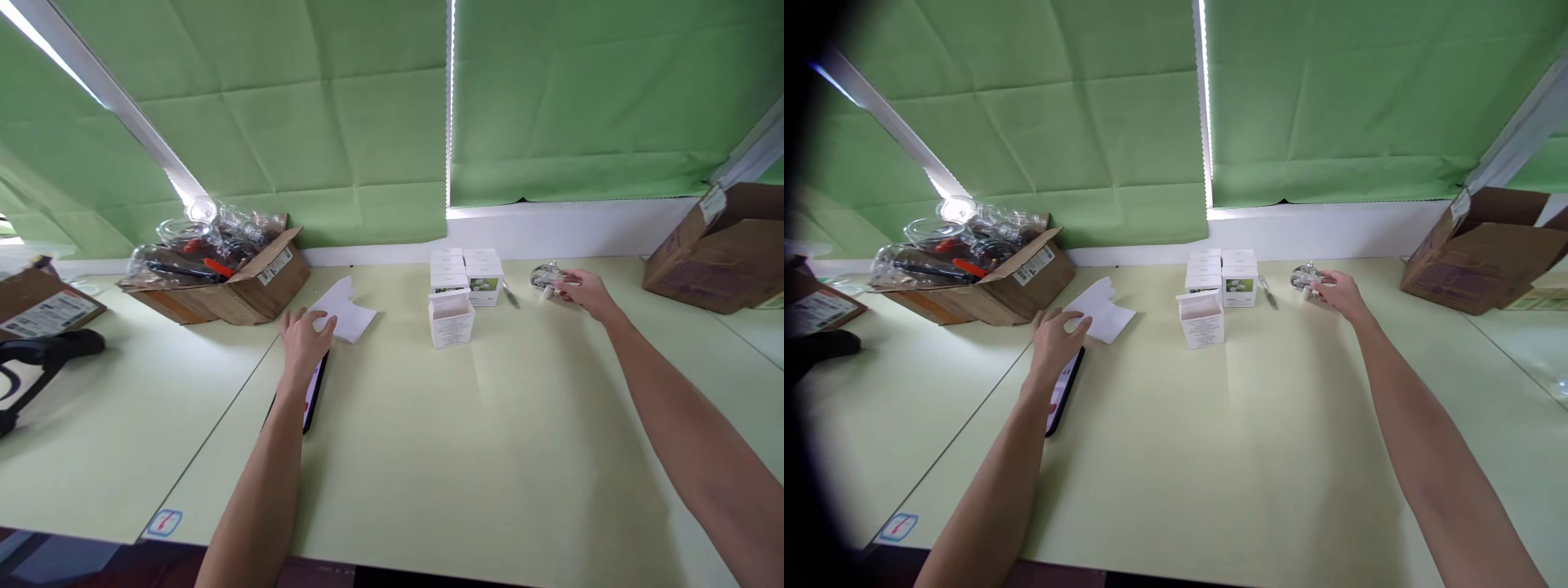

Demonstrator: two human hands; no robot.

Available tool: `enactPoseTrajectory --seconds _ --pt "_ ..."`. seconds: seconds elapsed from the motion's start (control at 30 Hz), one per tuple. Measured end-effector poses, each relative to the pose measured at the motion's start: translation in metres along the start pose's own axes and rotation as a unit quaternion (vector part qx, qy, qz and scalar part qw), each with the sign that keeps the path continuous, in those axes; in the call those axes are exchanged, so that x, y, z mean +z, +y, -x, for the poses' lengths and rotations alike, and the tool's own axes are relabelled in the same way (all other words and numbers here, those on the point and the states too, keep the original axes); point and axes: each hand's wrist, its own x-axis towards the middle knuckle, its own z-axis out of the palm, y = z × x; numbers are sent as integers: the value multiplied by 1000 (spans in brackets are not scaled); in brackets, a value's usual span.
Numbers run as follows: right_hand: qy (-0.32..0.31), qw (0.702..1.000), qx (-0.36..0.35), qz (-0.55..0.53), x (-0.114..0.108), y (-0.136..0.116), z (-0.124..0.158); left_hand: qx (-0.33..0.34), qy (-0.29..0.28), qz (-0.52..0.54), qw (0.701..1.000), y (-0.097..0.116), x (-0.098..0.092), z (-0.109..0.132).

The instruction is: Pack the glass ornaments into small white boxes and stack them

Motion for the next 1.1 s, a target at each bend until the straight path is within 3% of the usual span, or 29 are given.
enactPoseTrajectory --seconds 0.13,0.27,0.37,0.53,0.7,0.87,0.97,1.1 --pt "15 1000 11 -1 -3 -8 19 -35 -28 7 999 -5 3 -4" --pt "44 998 27 38 -7 -13 43 -9 -34 -11 999 5 1 3" --pt "72 991 40 107 -12 -14 59 8 -71 -41 997 7 2 7" --pt "12 978 22 206 -12 -20 80 0 -98 -55 994 5 7 10" --pt "41 985 42 163 -11 -22 90 -4 -71 -48 996 10 2 9" --pt "46 990 -4 136 -6 -32 106 -2 7 12 1000 25 -20 11" --pt "11 992 -89 92 10 -52 131 34 59 83 994 40 -41 18" --pt "-149 973 -170 39 42 -84 181 62 82 145 984 66 -70 38"
